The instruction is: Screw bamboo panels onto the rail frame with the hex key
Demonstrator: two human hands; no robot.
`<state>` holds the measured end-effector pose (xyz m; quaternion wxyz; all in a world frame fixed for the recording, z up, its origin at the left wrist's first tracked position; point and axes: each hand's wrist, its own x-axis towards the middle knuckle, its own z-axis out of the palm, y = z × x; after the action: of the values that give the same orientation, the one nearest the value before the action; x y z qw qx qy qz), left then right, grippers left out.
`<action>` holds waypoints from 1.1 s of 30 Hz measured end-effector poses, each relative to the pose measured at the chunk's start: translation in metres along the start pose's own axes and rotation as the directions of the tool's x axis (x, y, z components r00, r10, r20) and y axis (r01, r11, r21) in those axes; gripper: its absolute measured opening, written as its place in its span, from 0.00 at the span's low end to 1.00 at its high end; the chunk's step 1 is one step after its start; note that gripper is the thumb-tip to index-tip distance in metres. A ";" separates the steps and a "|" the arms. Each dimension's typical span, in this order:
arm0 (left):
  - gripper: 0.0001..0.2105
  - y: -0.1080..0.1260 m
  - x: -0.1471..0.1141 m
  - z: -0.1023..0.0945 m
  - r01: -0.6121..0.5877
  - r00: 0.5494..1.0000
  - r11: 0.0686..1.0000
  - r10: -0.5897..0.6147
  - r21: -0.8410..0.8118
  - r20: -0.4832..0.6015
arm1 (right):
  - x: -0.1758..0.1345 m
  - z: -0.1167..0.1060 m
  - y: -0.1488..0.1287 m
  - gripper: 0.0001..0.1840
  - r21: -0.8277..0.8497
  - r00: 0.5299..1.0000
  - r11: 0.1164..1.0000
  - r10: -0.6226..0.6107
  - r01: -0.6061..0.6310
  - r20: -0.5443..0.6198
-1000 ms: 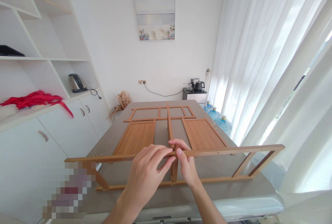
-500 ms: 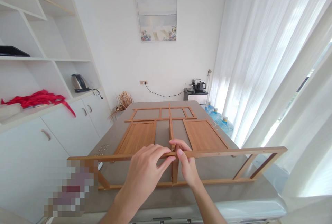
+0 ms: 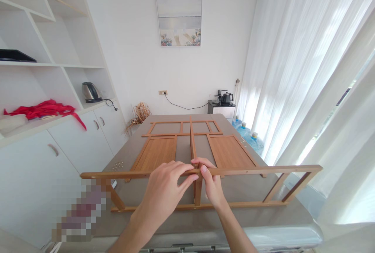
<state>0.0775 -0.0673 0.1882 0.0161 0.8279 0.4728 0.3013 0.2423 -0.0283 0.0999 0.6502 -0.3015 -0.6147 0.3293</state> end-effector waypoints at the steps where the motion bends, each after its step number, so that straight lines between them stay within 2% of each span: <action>1: 0.05 0.000 0.000 -0.001 0.006 1.000 1.000 -0.006 0.001 0.017 | 0.000 0.000 0.000 0.17 -0.006 1.000 1.000 -0.003 0.003 -0.008; 12: 0.06 0.005 0.002 -0.007 0.013 0.997 1.000 -0.012 -0.015 0.076 | -0.004 0.000 0.004 0.19 -0.046 1.000 0.999 0.021 -0.021 -0.008; 20: 0.09 0.005 0.003 -0.004 0.055 0.994 0.994 -0.063 0.097 0.085 | -0.007 -0.001 0.006 0.20 -0.008 1.000 1.000 0.002 -0.002 0.001; 26: 0.10 0.003 0.008 -0.011 -0.002 0.996 0.997 -0.006 0.082 0.094 | -0.015 -0.003 0.012 0.29 -0.066 0.994 0.994 0.095 -0.093 0.043; 29: 0.13 0.004 0.010 -0.015 -0.056 0.991 0.998 0.052 0.027 0.122 | -0.019 -0.005 0.017 0.31 -0.095 0.994 0.991 0.103 -0.099 0.038; 33: 0.12 0.004 0.011 -0.015 -0.099 0.984 0.994 0.092 0.038 0.152 | -0.023 -0.006 0.016 0.32 -0.173 0.994 0.980 0.107 -0.100 0.031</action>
<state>0.0770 -0.0647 0.2067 0.0185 0.8700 0.4368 0.2279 0.2472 -0.0368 0.0729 0.5913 -0.3812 -0.6372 0.3147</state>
